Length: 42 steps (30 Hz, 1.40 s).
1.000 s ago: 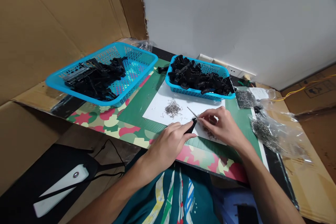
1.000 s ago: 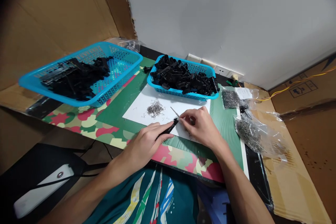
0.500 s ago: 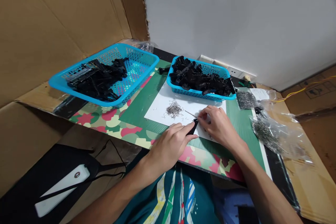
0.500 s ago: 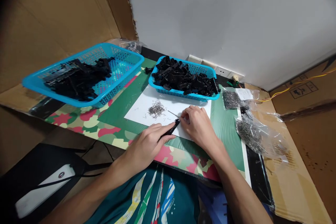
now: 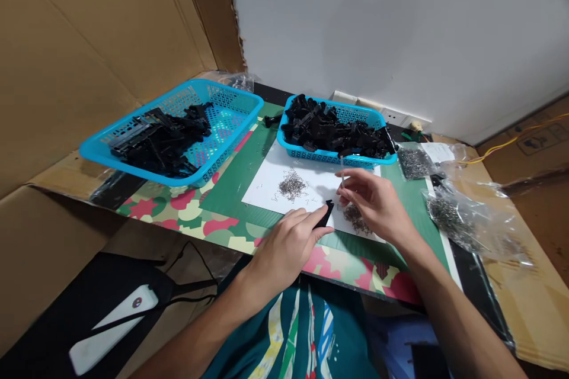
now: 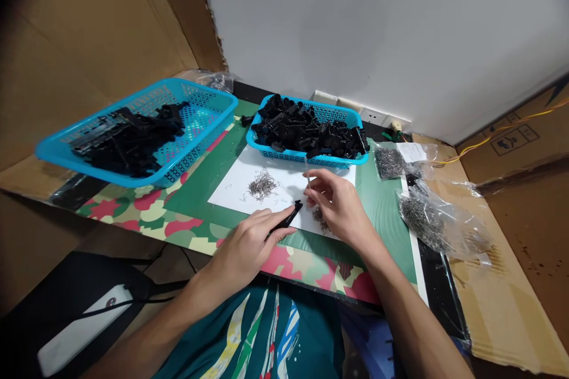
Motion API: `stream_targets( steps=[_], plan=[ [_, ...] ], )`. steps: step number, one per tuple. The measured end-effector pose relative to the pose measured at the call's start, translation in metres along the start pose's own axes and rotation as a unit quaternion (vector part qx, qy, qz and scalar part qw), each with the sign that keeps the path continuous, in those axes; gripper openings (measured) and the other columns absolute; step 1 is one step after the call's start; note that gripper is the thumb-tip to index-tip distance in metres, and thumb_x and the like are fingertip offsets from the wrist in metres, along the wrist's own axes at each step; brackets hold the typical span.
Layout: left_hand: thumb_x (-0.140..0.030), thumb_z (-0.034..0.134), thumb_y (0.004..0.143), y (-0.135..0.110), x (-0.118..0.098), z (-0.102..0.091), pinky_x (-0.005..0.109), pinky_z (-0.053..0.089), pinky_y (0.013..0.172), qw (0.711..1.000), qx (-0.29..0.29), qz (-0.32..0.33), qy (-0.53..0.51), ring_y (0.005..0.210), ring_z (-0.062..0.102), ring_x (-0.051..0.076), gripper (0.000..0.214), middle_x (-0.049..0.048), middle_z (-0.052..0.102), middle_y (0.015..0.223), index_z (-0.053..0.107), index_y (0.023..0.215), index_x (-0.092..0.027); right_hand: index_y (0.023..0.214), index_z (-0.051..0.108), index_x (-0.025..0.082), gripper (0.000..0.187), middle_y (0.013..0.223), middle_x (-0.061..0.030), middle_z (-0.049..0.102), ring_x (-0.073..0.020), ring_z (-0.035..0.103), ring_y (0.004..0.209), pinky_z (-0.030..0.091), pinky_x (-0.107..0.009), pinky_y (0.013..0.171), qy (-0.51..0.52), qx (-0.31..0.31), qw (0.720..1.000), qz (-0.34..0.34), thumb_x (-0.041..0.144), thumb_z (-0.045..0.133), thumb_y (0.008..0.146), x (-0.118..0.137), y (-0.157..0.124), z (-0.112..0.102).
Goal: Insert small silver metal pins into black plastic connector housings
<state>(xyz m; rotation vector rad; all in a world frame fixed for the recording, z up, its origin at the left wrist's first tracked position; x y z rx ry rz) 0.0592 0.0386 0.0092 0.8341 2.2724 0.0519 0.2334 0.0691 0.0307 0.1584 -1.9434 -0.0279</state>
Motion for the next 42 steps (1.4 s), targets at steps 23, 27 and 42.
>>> stream_targets(
  steps=[23,27,42],
  plan=[
    [-0.026,0.064,0.104,0.003,-0.010,-0.003,0.041,0.062,0.079,0.998,-0.015,0.050,0.023,0.091,0.074,0.028,0.038,0.0102,0.076,0.092,0.066,0.138,-0.009,0.081,0.075,0.018,0.013,0.077,-0.0046,0.078,-0.0229,0.077,0.075,0.053,-0.028,0.065,-0.123,-0.013,0.992,0.004,0.028,0.072,0.090,0.001,0.000,0.006],
    [-0.025,0.057,0.107,0.004,-0.007,-0.002,0.040,0.062,0.080,0.999,0.004,0.042,0.016,0.092,0.074,0.028,0.035,0.0104,0.077,0.093,0.066,0.139,-0.013,0.081,0.076,0.019,0.013,0.079,-0.0046,0.079,-0.0226,0.076,0.073,0.053,-0.029,0.065,-0.127,-0.019,0.992,0.000,0.027,0.070,0.090,0.000,-0.001,0.007],
    [-0.037,0.047,0.111,0.000,0.009,-0.022,0.035,0.058,0.086,0.983,-0.061,-0.068,-0.159,0.109,0.071,0.023,0.034,0.0066,0.073,0.131,0.062,0.140,-0.027,0.111,0.078,0.021,0.021,0.100,-0.0107,0.076,-0.0296,0.064,0.095,0.047,-0.039,0.079,-0.335,-0.037,0.938,-0.076,0.024,0.058,0.103,-0.005,0.003,-0.011]
  ],
)
Point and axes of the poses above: each hand's wrist, its own y-axis towards the middle knuckle, its own z-axis out of the palm, x = y × z, the point moved 7 cm from there along y, towards the middle knuckle
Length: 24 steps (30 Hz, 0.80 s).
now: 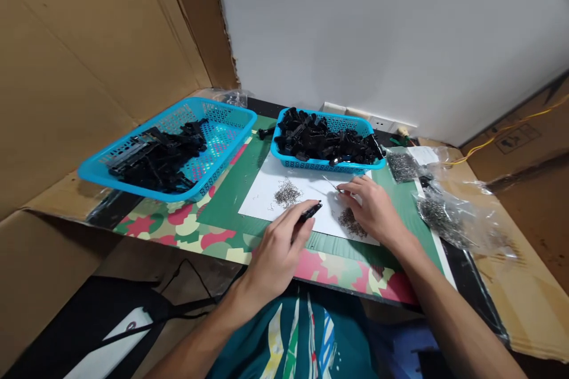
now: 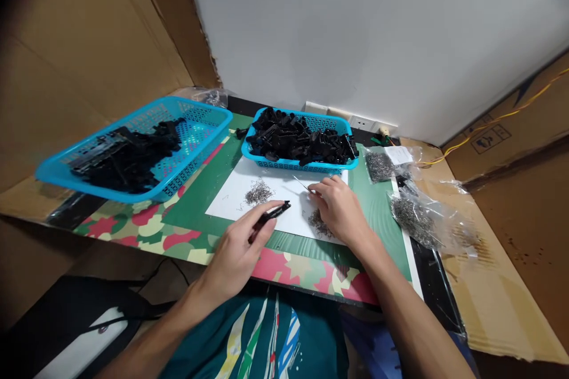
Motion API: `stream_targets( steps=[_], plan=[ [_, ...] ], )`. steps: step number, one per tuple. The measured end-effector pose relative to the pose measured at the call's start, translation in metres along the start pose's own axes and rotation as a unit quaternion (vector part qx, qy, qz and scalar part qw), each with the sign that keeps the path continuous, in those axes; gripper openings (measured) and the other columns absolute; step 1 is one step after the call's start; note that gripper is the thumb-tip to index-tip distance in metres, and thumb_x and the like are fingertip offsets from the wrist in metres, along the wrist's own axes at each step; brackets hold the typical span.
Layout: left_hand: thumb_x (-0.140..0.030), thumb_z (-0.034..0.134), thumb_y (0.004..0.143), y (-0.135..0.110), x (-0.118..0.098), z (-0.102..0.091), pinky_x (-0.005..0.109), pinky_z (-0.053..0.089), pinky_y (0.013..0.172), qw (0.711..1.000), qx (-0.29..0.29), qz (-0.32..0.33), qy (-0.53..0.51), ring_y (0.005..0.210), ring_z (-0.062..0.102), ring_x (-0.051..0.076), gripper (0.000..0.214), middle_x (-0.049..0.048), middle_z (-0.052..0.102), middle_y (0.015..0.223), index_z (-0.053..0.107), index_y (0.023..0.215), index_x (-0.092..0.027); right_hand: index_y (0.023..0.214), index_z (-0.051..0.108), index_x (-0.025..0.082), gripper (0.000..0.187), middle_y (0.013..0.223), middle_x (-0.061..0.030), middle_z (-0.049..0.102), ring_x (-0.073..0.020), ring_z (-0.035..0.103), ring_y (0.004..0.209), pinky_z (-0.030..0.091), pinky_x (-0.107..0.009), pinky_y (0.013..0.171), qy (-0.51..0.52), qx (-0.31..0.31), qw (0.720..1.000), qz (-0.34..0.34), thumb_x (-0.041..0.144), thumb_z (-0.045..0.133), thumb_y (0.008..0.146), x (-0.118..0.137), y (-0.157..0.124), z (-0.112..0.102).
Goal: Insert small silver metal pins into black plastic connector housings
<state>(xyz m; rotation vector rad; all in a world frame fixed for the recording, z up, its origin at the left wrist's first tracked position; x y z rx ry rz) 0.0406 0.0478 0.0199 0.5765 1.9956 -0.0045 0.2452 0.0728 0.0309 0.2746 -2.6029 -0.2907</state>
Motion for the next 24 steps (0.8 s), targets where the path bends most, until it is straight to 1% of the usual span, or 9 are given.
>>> stream_targets(
  steps=[3,5,7,10,12,16,19,22,24],
  plan=[
    [-0.038,0.047,0.111,-0.001,0.008,-0.012,0.030,0.052,0.073,0.996,-0.051,-0.041,-0.059,0.087,0.065,0.018,0.028,0.0046,0.070,0.111,0.059,0.133,-0.026,0.108,0.078,0.020,0.020,0.099,-0.0115,0.075,-0.0305,0.061,0.095,0.046,-0.041,0.079,-0.055,0.021,0.998,-0.011,0.024,0.059,0.104,-0.002,0.002,0.006],
    [-0.039,0.047,0.111,-0.001,0.015,-0.021,0.029,0.047,0.072,0.987,-0.102,-0.059,-0.109,0.082,0.058,0.016,0.022,0.0025,0.061,0.100,0.056,0.125,-0.026,0.107,0.078,0.020,0.018,0.099,-0.0117,0.074,-0.0307,0.060,0.095,0.046,-0.041,0.080,-0.072,0.022,0.997,-0.016,0.024,0.061,0.103,-0.003,0.002,0.007],
    [-0.041,0.045,0.111,-0.001,0.021,-0.024,0.028,0.044,0.072,0.976,-0.131,-0.072,-0.157,0.080,0.051,0.016,0.018,0.0005,0.052,0.092,0.054,0.116,-0.025,0.106,0.078,0.020,0.017,0.100,-0.0116,0.073,-0.0308,0.060,0.095,0.045,-0.042,0.081,-0.080,0.017,0.996,-0.021,0.025,0.062,0.103,-0.003,0.002,0.008],
    [-0.043,0.041,0.112,0.000,0.024,-0.022,0.029,0.039,0.070,0.967,-0.128,-0.084,-0.204,0.075,0.043,0.016,0.022,-0.0012,0.042,0.084,0.051,0.105,-0.024,0.106,0.077,0.020,0.017,0.101,-0.0111,0.073,-0.0303,0.060,0.095,0.044,-0.042,0.082,-0.062,0.005,0.998,-0.022,0.027,0.062,0.103,0.003,0.002,0.008],
    [-0.043,0.041,0.112,0.000,0.023,-0.022,0.030,0.037,0.070,0.968,-0.126,-0.080,-0.202,0.075,0.041,0.016,0.023,-0.0011,0.041,0.084,0.051,0.103,-0.024,0.106,0.077,0.020,0.016,0.101,-0.0104,0.073,-0.0293,0.060,0.095,0.044,-0.042,0.083,-0.022,0.020,0.999,-0.030,0.027,0.063,0.103,0.013,0.004,0.012],
    [-0.040,0.042,0.112,-0.003,0.022,-0.021,0.031,0.040,0.075,0.975,-0.119,-0.072,-0.175,0.080,0.045,0.018,0.020,0.0005,0.047,0.088,0.052,0.106,-0.024,0.101,0.079,0.022,0.010,0.099,-0.0077,0.075,-0.0257,0.062,0.092,0.045,-0.038,0.082,0.072,0.089,0.992,-0.052,0.022,0.069,0.099,0.034,0.015,0.026],
    [-0.036,0.045,0.110,-0.004,0.025,-0.020,0.031,0.042,0.077,0.975,-0.113,-0.069,-0.176,0.084,0.049,0.018,0.014,0.0013,0.051,0.093,0.051,0.109,-0.024,0.098,0.080,0.023,0.010,0.097,-0.0053,0.076,-0.0235,0.064,0.091,0.045,-0.033,0.080,0.126,0.122,0.983,-0.056,0.017,0.072,0.095,0.040,0.025,0.032],
    [-0.033,0.048,0.109,-0.003,0.026,-0.021,0.029,0.044,0.078,0.974,-0.116,-0.062,-0.182,0.088,0.052,0.018,0.009,0.0017,0.052,0.097,0.051,0.112,-0.024,0.094,0.080,0.022,0.010,0.095,-0.0035,0.076,-0.0220,0.064,0.091,0.044,-0.031,0.081,0.140,0.135,0.979,-0.059,0.015,0.073,0.094,0.040,0.032,0.037],
    [-0.033,0.048,0.109,-0.002,0.024,-0.020,0.029,0.044,0.076,0.977,-0.109,-0.058,-0.176,0.086,0.052,0.017,0.010,0.0015,0.053,0.097,0.053,0.111,-0.024,0.091,0.078,0.021,0.011,0.093,-0.0033,0.075,-0.0215,0.062,0.090,0.043,-0.031,0.080,0.129,0.139,0.980,-0.067,0.013,0.072,0.094,0.041,0.033,0.040]
  ],
)
Point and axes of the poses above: each hand's wrist, its own y-axis towards the middle knuckle, its own z-axis out of the palm, x = y × z, the point moved 7 cm from there along y, towards the middle knuckle
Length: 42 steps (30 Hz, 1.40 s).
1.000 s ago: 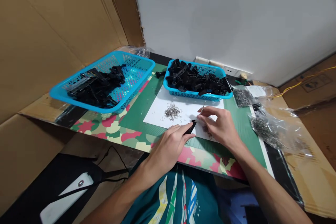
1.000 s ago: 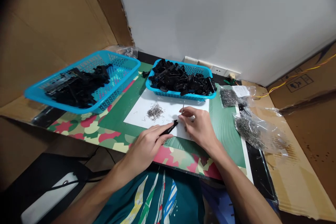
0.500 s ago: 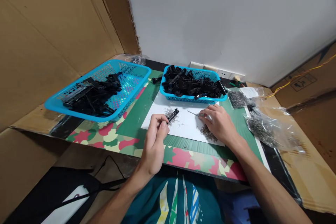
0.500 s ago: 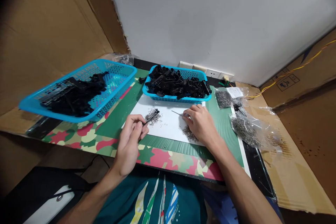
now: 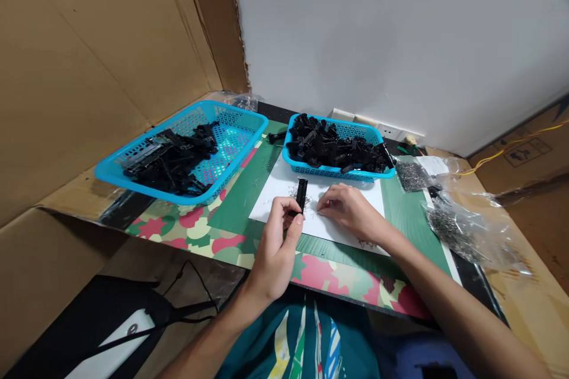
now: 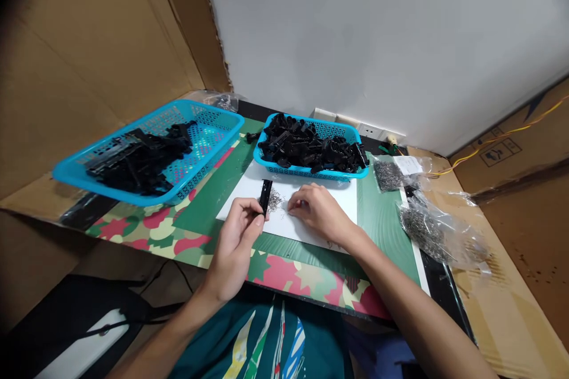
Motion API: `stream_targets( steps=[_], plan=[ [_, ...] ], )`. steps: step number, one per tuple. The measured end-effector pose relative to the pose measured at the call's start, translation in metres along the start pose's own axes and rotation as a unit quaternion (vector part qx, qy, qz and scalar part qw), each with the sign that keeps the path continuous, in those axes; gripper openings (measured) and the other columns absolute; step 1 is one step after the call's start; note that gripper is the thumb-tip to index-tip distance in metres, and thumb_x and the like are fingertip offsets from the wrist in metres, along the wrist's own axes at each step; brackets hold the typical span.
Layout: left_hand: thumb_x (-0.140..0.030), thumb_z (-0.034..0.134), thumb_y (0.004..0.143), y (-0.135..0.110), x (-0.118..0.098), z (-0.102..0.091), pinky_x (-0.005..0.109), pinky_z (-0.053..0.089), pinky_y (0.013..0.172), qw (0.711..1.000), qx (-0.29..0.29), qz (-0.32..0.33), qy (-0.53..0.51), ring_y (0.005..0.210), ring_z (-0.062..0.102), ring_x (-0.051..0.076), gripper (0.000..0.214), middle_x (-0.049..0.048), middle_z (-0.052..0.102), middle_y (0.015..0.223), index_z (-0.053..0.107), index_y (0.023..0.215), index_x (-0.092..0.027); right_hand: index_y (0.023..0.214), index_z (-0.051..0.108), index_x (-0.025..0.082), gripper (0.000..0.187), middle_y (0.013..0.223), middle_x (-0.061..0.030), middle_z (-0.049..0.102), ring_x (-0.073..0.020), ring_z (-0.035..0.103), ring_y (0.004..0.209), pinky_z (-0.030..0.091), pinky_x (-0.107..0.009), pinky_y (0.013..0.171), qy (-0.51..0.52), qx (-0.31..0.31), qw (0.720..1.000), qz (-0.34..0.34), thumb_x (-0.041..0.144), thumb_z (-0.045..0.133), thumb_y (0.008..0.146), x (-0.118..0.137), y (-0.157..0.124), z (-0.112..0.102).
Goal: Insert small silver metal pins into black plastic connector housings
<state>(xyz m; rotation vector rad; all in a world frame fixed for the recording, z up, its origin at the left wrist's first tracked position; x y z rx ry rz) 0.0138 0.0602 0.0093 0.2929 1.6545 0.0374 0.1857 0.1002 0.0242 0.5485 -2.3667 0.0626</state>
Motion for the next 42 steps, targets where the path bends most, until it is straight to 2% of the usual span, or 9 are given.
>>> stream_targets(
  steps=[3,7,11,16,22,25,35,39,42],
  plan=[
    [-0.035,0.047,0.110,0.001,-0.004,0.003,0.029,0.044,0.073,0.999,0.021,-0.001,0.028,0.080,0.053,0.017,0.015,0.0015,0.057,0.094,0.057,0.108,-0.023,0.090,0.074,0.020,0.016,0.092,-0.0044,0.072,-0.0213,0.059,0.089,0.041,-0.031,0.080,-0.033,0.011,0.999,-0.013,0.010,0.065,0.097,0.003,-0.001,0.006],
    [-0.036,0.048,0.110,0.002,-0.009,0.005,0.030,0.047,0.078,0.997,0.033,0.014,0.062,0.088,0.058,0.019,0.020,0.0038,0.061,0.100,0.062,0.107,-0.022,0.090,0.069,0.019,0.017,0.093,-0.0056,0.069,-0.0219,0.056,0.090,0.040,-0.033,0.082,-0.030,0.008,0.999,-0.019,0.010,0.059,0.099,0.008,-0.005,0.006],
    [-0.033,0.050,0.110,0.003,-0.010,0.007,0.030,0.048,0.084,0.997,0.035,0.024,0.070,0.095,0.061,0.019,0.019,0.0041,0.063,0.105,0.065,0.113,-0.023,0.095,0.065,0.020,0.011,0.094,-0.0035,0.066,-0.0195,0.056,0.086,0.041,-0.030,0.078,0.108,0.005,0.994,-0.002,0.021,0.058,0.103,0.012,-0.012,-0.002],
    [-0.033,0.053,0.109,0.004,-0.008,0.009,0.030,0.049,0.087,0.998,0.032,0.019,0.043,0.101,0.064,0.019,0.016,0.0040,0.065,0.112,0.064,0.118,-0.024,0.095,0.064,0.021,0.023,0.092,-0.0021,0.064,-0.0184,0.055,0.085,0.044,-0.029,0.079,0.268,0.006,0.963,0.023,0.042,0.061,0.104,0.016,-0.017,-0.006],
    [-0.032,0.058,0.107,-0.001,-0.010,0.011,0.027,0.047,0.077,0.998,0.035,0.029,0.049,0.087,0.060,0.016,0.010,0.0004,0.062,0.101,0.062,0.114,-0.026,0.093,0.067,0.020,0.035,0.090,-0.0022,0.064,-0.0189,0.056,0.086,0.046,-0.030,0.080,0.357,0.026,0.933,0.034,0.055,0.070,0.097,0.019,-0.016,0.007],
    [-0.029,0.057,0.108,-0.001,-0.012,0.011,0.026,0.046,0.076,0.998,0.032,0.044,0.039,0.084,0.057,0.015,0.006,-0.0005,0.060,0.098,0.061,0.108,-0.025,0.092,0.068,0.020,0.035,0.088,-0.0015,0.063,-0.0176,0.055,0.082,0.045,-0.029,0.077,0.382,0.027,0.923,0.035,0.054,0.072,0.095,0.023,-0.017,0.009],
    [-0.025,0.059,0.107,-0.003,-0.014,0.009,0.027,0.044,0.079,0.997,0.021,0.077,0.020,0.090,0.058,0.016,0.005,0.0003,0.058,0.096,0.062,0.103,-0.023,0.091,0.074,0.018,0.029,0.085,-0.0015,0.063,-0.0159,0.052,0.078,0.041,-0.029,0.072,0.458,0.038,0.887,0.048,0.046,0.080,0.091,0.023,-0.018,0.016],
    [-0.027,0.058,0.107,-0.002,-0.015,0.010,0.025,0.043,0.077,0.997,0.031,0.065,0.005,0.086,0.055,0.015,0.009,-0.0005,0.056,0.093,0.061,0.100,-0.022,0.091,0.080,0.018,0.025,0.089,-0.0035,0.069,-0.0164,0.057,0.081,0.043,-0.030,0.074,0.451,0.023,0.891,0.049,0.043,0.081,0.091,0.020,-0.018,0.013],
    [-0.030,0.059,0.107,0.000,-0.011,0.008,0.025,0.041,0.073,0.999,0.024,0.035,-0.008,0.081,0.052,0.014,0.011,-0.0011,0.054,0.090,0.060,0.100,-0.022,0.094,0.083,0.020,0.019,0.091,-0.0046,0.073,-0.0176,0.062,0.083,0.046,-0.031,0.076,0.416,-0.002,0.909,0.028,0.039,0.080,0.093,0.022,-0.019,0.007]
  ],
)
Point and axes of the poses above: each hand's wrist, its own y-axis towards the middle knuckle, its own z-axis out of the palm, x = y × z, the point moved 7 cm from there along y, towards the middle knuckle
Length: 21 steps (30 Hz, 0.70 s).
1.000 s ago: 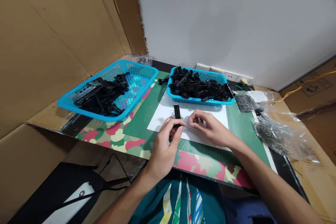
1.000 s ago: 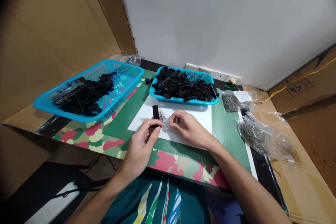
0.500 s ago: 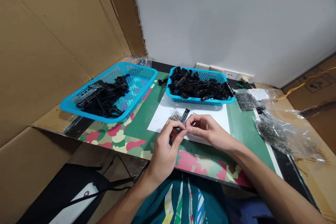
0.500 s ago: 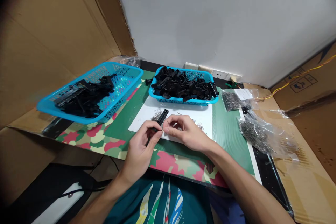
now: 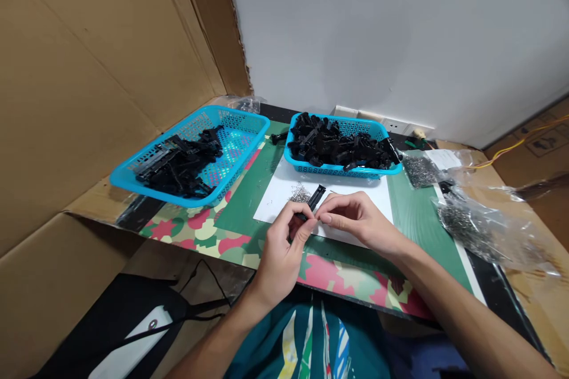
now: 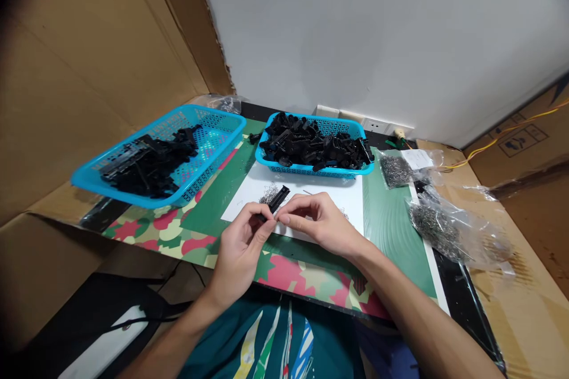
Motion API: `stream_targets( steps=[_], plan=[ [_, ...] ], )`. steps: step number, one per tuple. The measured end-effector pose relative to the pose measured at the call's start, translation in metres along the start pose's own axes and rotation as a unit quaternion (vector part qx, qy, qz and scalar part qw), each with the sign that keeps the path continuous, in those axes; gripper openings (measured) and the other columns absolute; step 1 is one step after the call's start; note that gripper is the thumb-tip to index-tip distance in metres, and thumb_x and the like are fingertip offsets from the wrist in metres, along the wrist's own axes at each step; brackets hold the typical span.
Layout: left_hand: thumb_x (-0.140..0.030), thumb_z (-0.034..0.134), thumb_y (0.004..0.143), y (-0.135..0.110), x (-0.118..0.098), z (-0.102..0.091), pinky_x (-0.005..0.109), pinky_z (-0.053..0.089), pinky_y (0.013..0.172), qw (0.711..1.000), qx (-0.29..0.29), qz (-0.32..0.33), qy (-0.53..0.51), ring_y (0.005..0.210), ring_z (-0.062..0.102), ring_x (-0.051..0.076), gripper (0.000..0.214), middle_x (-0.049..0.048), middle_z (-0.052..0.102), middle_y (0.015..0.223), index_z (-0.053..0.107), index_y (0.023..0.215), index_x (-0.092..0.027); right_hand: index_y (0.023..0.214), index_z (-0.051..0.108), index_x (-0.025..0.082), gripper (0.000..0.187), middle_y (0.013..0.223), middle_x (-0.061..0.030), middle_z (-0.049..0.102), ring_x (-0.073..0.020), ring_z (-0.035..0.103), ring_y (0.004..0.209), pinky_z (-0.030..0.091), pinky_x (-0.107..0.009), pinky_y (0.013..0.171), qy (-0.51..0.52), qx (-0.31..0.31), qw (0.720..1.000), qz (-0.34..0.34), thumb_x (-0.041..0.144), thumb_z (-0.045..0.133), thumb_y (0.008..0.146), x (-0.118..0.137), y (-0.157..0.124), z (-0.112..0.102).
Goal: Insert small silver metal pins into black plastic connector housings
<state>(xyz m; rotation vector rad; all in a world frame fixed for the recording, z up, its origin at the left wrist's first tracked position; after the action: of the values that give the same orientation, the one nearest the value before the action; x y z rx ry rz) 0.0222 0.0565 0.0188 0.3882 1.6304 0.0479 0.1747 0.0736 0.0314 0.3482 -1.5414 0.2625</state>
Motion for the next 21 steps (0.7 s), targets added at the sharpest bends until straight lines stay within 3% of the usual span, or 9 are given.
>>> stream_targets(
  steps=[4,9,16,19,21],
  plan=[
    [-0.034,0.060,0.107,0.002,0.003,-0.002,0.025,0.040,0.072,1.000,-0.005,-0.018,-0.015,0.081,0.051,0.014,0.015,-0.0011,0.054,0.090,0.060,0.099,-0.021,0.095,0.082,0.021,0.009,0.089,-0.0043,0.074,-0.0179,0.064,0.082,0.049,-0.032,0.076,-0.099,-0.042,0.991,-0.074,0.027,0.076,0.096,0.014,-0.005,0.001],
    [-0.036,0.060,0.107,0.003,0.003,-0.003,0.025,0.041,0.073,0.999,-0.002,-0.030,-0.026,0.081,0.051,0.014,0.018,-0.0007,0.055,0.090,0.061,0.098,-0.020,0.093,0.079,0.020,0.010,0.084,-0.0030,0.072,-0.0158,0.063,0.075,0.050,-0.030,0.069,-0.201,-0.100,0.962,-0.158,0.017,0.070,0.097,0.026,-0.013,0.007],
    [-0.039,0.043,0.113,-0.001,0.002,-0.005,0.026,0.040,0.071,0.998,-0.005,-0.040,-0.051,0.074,0.047,0.013,0.028,-0.0017,0.049,0.079,0.061,0.103,-0.021,0.095,0.076,0.019,0.012,0.085,-0.0052,0.071,-0.0164,0.068,0.074,0.054,-0.029,0.066,-0.292,-0.150,0.895,-0.302,0.008,0.070,0.092,0.042,-0.029,0.010],
    [-0.037,0.048,0.112,-0.003,0.002,-0.005,0.025,0.043,0.074,0.995,-0.016,-0.036,-0.089,0.077,0.050,0.013,0.015,-0.0003,0.057,0.093,0.056,0.117,-0.026,0.096,0.075,0.018,0.011,0.086,-0.0068,0.070,-0.0169,0.066,0.074,0.054,-0.029,0.063,-0.352,-0.139,0.862,-0.338,0.009,0.068,0.093,0.045,-0.032,0.017],
    [-0.036,0.052,0.111,-0.004,0.004,-0.004,0.026,0.047,0.080,0.994,-0.021,-0.035,-0.098,0.085,0.054,0.014,0.022,0.0024,0.060,0.110,0.052,0.132,-0.029,0.095,0.074,0.016,0.011,0.086,-0.0079,0.071,-0.0168,0.065,0.073,0.052,-0.029,0.062,-0.385,-0.133,0.842,-0.354,0.008,0.067,0.095,0.046,-0.033,0.022]
  ],
)
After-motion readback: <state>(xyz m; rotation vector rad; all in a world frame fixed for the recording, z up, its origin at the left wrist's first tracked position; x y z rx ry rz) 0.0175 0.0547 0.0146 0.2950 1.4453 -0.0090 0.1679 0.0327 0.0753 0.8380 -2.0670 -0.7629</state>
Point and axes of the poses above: each hand's wrist, its own y-axis towards the middle knuckle, its own z-axis out of the palm, x = y × z, the point moved 7 cm from there along y, towards the middle knuckle
